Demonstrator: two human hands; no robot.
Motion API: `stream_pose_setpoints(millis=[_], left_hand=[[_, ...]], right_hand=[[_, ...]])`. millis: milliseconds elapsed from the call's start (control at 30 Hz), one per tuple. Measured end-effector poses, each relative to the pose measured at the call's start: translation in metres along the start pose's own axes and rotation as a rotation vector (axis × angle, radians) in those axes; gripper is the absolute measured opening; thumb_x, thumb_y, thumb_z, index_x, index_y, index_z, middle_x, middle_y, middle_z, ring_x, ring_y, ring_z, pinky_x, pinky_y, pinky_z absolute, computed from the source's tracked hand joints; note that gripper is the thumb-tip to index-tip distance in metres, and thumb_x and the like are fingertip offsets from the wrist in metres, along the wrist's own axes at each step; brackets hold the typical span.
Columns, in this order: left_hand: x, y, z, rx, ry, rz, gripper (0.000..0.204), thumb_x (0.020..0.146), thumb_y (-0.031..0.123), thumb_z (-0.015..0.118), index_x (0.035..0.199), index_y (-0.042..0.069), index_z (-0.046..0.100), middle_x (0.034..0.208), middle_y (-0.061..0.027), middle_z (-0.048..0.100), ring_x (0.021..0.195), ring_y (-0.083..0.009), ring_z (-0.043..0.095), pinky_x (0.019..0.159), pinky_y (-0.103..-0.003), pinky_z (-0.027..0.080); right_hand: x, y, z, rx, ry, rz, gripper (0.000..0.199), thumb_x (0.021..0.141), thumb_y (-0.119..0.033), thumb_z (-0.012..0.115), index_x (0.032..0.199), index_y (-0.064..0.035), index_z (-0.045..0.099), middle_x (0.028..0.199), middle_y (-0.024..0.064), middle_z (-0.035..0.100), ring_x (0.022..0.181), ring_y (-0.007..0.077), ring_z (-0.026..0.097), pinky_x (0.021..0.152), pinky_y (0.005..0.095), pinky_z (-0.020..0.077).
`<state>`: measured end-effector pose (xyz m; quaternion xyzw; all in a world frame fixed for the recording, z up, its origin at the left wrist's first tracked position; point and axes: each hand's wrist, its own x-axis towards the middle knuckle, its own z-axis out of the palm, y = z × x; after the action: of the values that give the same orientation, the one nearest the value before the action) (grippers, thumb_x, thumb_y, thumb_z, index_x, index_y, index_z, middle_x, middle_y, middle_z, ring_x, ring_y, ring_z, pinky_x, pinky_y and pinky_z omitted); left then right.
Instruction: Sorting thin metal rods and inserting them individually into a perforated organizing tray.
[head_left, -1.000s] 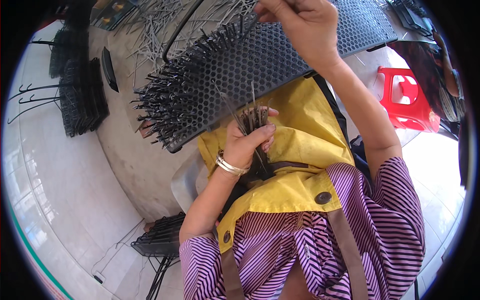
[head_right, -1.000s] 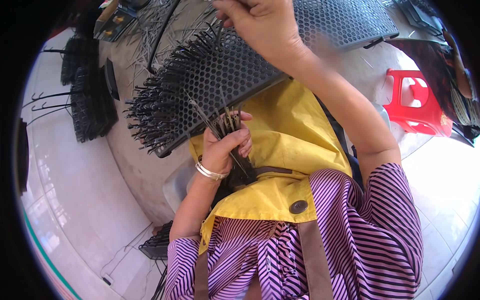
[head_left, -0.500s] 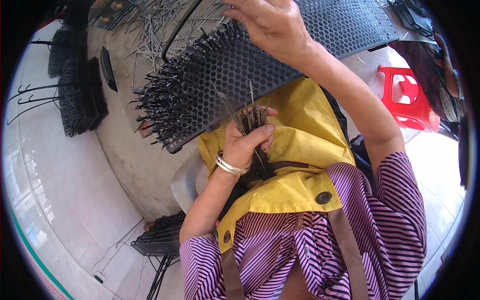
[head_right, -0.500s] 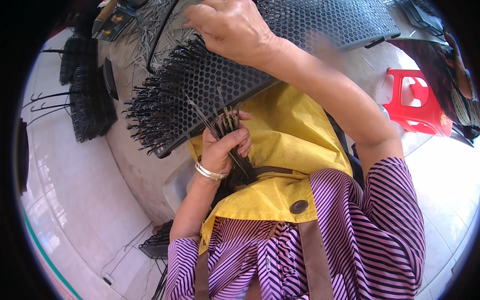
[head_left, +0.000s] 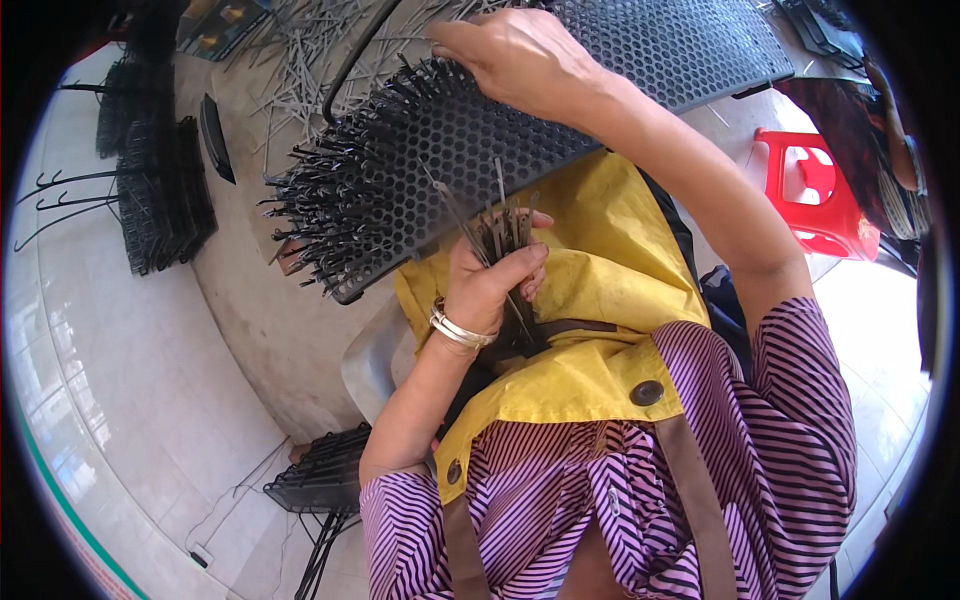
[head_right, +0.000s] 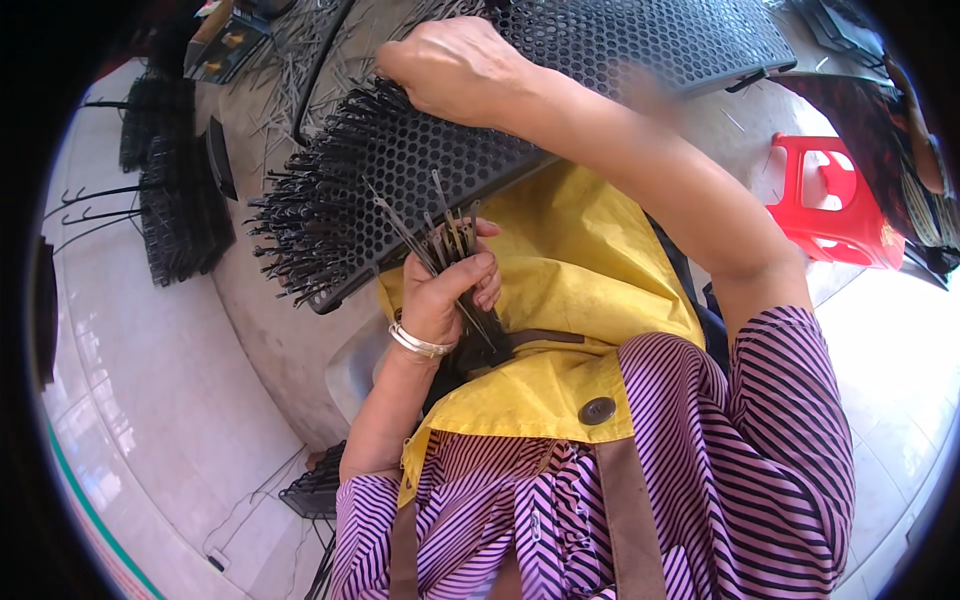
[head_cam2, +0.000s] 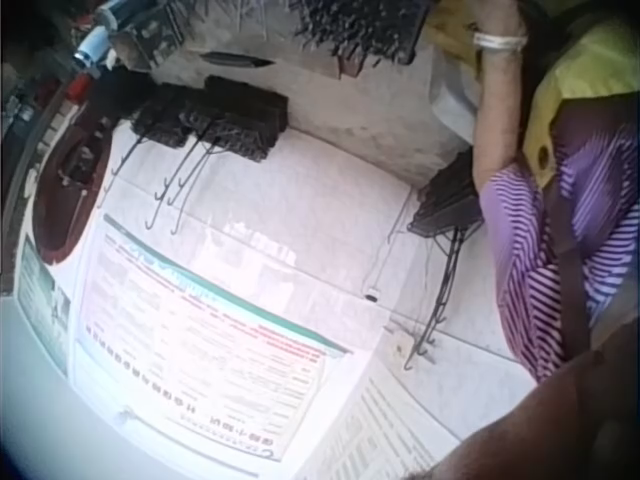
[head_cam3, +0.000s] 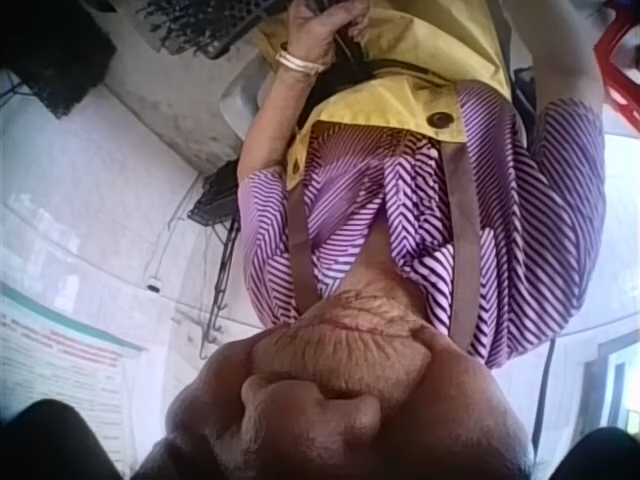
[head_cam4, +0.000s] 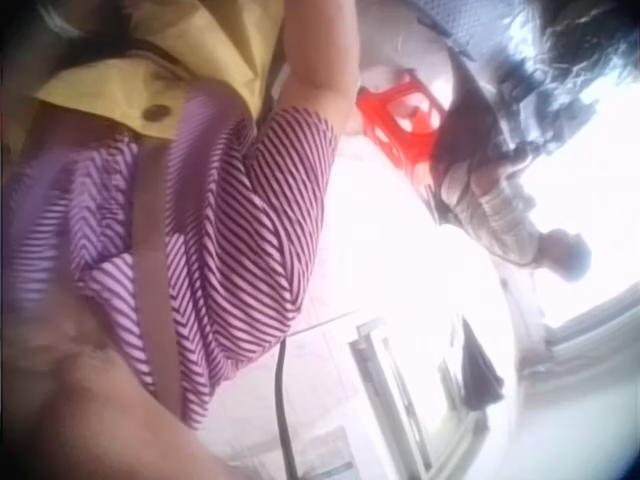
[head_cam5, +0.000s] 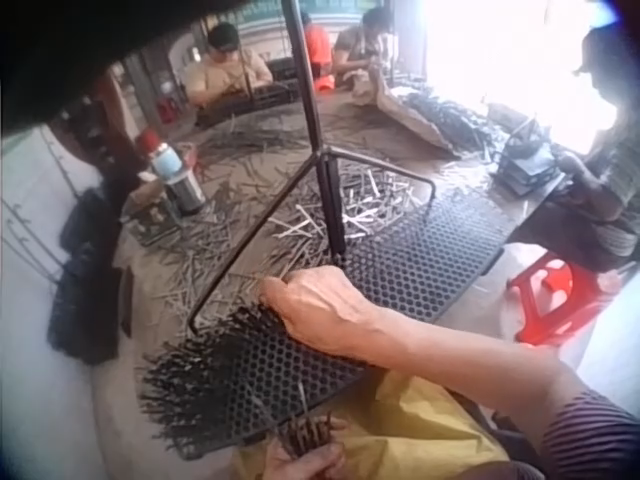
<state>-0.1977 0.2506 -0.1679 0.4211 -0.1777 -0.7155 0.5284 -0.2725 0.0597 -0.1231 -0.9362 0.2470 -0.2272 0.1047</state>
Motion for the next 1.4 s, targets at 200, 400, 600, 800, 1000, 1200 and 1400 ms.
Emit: stream_pose_setpoints(millis=[200,400,600,800,1000,1200,1400], left_hand=[[0.001,0.002,0.004,-0.002,0.008,-0.008,0.024,0.076,0.004,0.058,0.098,-0.004,0.053,0.061,-0.0017,0.05,0.047,-0.0075,0.045,0.043,-0.02,0.036],[0.0,-0.003,0.005,0.062,0.009,0.005,0.022,0.076,0.004,0.058,0.097,-0.003,0.054,0.061,-0.0006,0.05,0.047,-0.0071,0.045,0.043,-0.02,0.036],[0.0,0.003,0.004,0.035,0.016,-0.002,0.023,0.076,0.004,0.057,0.098,-0.002,0.054,0.061,-0.0002,0.05,0.047,-0.0062,0.044,0.043,-0.02,0.036],[0.001,0.001,0.004,0.043,-0.005,-0.006,0.025,0.077,0.004,0.057,0.1,-0.003,0.053,0.062,-0.0004,0.051,0.047,-0.006,0.045,0.043,-0.02,0.036],[0.001,0.0,0.002,0.018,0.003,-0.003,0.025,0.077,0.004,0.057,0.1,-0.003,0.052,0.063,-0.0013,0.052,0.047,-0.0066,0.045,0.043,-0.02,0.036],[0.001,0.001,0.004,0.007,-0.006,-0.014,0.025,0.077,0.004,0.057,0.1,-0.003,0.052,0.064,-0.0016,0.052,0.048,-0.0066,0.045,0.043,-0.02,0.036],[0.0,0.0,0.001,0.01,0.013,-0.008,0.026,0.077,0.005,0.057,0.101,-0.004,0.052,0.063,-0.001,0.051,0.047,-0.0062,0.045,0.043,-0.02,0.036]], right_hand=[[-0.026,-0.026,-0.002,0.061,0.364,-0.044,0.029,0.072,-0.019,0.066,0.091,0.0005,0.058,0.073,0.0122,0.059,0.062,0.0252,0.058,0.053,0.0305,0.0465],[-0.043,-0.057,-0.001,0.473,0.036,-0.002,0.026,0.066,-0.004,0.066,0.09,0.0003,0.059,0.065,0.0106,0.058,0.065,0.0242,0.058,0.058,0.0326,0.0471],[-0.039,-0.041,-0.012,0.625,0.304,0.21,0.019,0.073,-0.004,0.064,0.091,-0.0019,0.061,0.075,0.0069,0.064,0.068,0.0105,0.062,0.061,0.0214,0.048],[-0.015,0.001,-0.023,0.788,0.91,-0.2,0.006,0.072,-0.002,0.059,0.075,0.0014,0.055,0.062,0.0157,0.054,0.054,0.0302,0.055,0.048,0.0351,0.0436],[-0.007,0.011,-0.016,0.51,1.029,-0.182,0.012,0.067,0.005,0.061,0.077,0.0002,0.057,0.065,0.0123,0.054,0.058,0.025,0.055,0.051,0.0313,0.0425],[-0.001,0.02,-0.005,0.252,1.108,-0.436,0.016,0.066,0.007,0.059,0.082,0.0024,0.055,0.069,0.0104,0.053,0.058,0.0237,0.051,0.051,0.0319,0.0413],[-0.009,0.0,-0.02,-0.052,0.594,-0.353,0.021,0.063,0.01,0.059,0.082,0.0038,0.054,0.066,0.0099,0.051,0.058,0.0242,0.049,0.051,0.0324,0.0406]])
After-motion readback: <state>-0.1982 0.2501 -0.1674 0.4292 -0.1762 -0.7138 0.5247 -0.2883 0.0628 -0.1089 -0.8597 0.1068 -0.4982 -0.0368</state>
